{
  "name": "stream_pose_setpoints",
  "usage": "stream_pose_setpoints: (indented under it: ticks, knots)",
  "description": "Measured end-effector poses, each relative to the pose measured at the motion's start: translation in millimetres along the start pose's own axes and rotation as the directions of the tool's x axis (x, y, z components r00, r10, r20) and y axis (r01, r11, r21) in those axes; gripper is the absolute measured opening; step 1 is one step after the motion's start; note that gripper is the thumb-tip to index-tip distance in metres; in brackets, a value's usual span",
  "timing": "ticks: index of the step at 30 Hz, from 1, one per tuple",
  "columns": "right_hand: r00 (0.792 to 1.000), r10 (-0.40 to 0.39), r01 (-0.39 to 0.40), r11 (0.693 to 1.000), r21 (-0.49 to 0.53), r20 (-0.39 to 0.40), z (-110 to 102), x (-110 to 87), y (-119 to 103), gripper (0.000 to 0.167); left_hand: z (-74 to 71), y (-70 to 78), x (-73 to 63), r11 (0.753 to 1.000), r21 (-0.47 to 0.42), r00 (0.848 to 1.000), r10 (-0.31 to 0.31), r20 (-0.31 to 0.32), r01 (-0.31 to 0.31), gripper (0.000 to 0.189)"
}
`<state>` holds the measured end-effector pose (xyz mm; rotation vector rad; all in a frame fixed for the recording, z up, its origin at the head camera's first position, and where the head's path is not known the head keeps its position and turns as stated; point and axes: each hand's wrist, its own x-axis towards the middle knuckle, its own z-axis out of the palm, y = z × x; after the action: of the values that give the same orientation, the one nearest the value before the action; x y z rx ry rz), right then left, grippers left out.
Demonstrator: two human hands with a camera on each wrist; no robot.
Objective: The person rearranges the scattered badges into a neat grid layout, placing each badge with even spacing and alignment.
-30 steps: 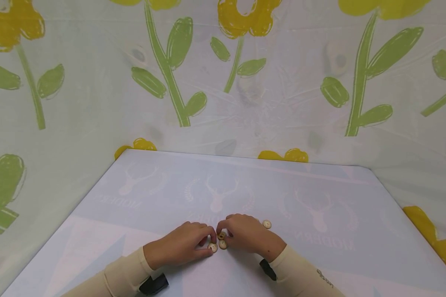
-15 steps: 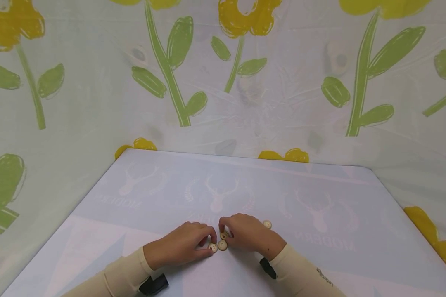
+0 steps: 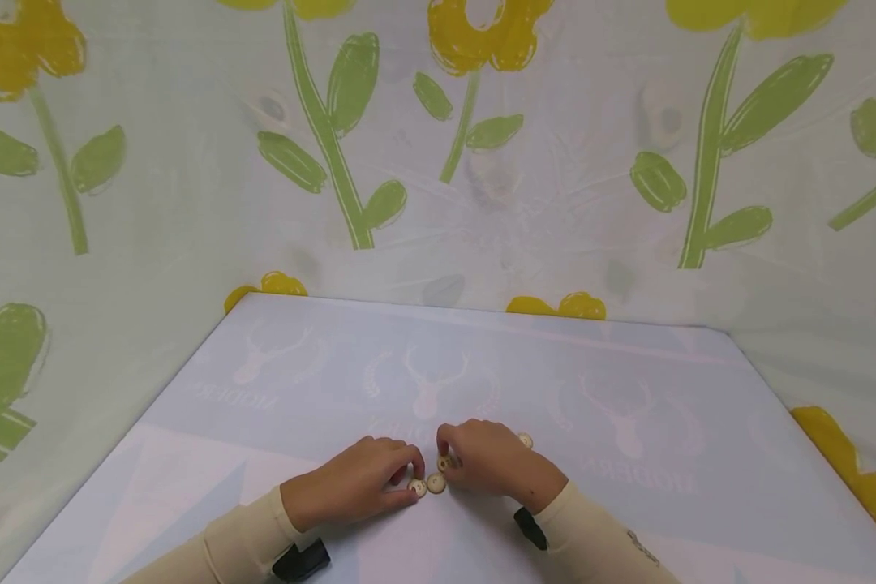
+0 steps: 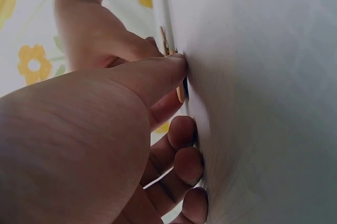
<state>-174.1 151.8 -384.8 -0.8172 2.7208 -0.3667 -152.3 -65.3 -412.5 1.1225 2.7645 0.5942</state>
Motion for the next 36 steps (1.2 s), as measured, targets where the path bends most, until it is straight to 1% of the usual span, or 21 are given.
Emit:
stream_pose_setpoints:
  ticks: [4,8,13,18,27,32,36]
  knots:
    - [1.0,0.007,-0.007,1.0,0.002,-0.022,-2,-3.3,3,0.016,0.1,-0.7,0.0,1.0,-0.002,1.0,0.015,-0.016,-0.015,0.015]
    - [0.999,-0.018,0.018,1.0,0.007,-0.044,-3,-8.8,7,0.019,-0.3,-0.6,0.1,1.0,0.001,1.0,0.013,-0.001,-0.013,0.015]
    - [0.995,-0.046,0.048,0.999,0.017,-0.091,-6,-16.8,14,0.019,-1.9,0.0,0.8,1.0,-0.001,1.0,0.014,-0.012,-0.014,0.014]
    - [0.995,-0.028,0.032,0.999,0.039,-0.094,-6,-23.4,18,0.019,-2.0,0.0,0.6,1.0,-0.012,1.0,0.003,0.007,-0.003,0.014]
    - [0.994,-0.021,0.029,0.998,0.063,-0.112,-8,-31.7,23,0.019,0.4,-1.4,0.0,1.0,0.001,1.0,0.021,-0.017,-0.021,0.014]
    - [0.992,-0.001,0.012,0.996,0.091,-0.123,-13,-38.6,29,0.021,1.6,-1.1,0.5,1.0,0.0,1.0,0.012,0.0,-0.012,0.015]
    - [0.992,0.018,-0.005,0.995,0.101,-0.126,-16,-41.4,33,0.022,1.1,-0.4,0.8,1.0,-0.001,1.0,0.005,0.0,-0.005,0.014]
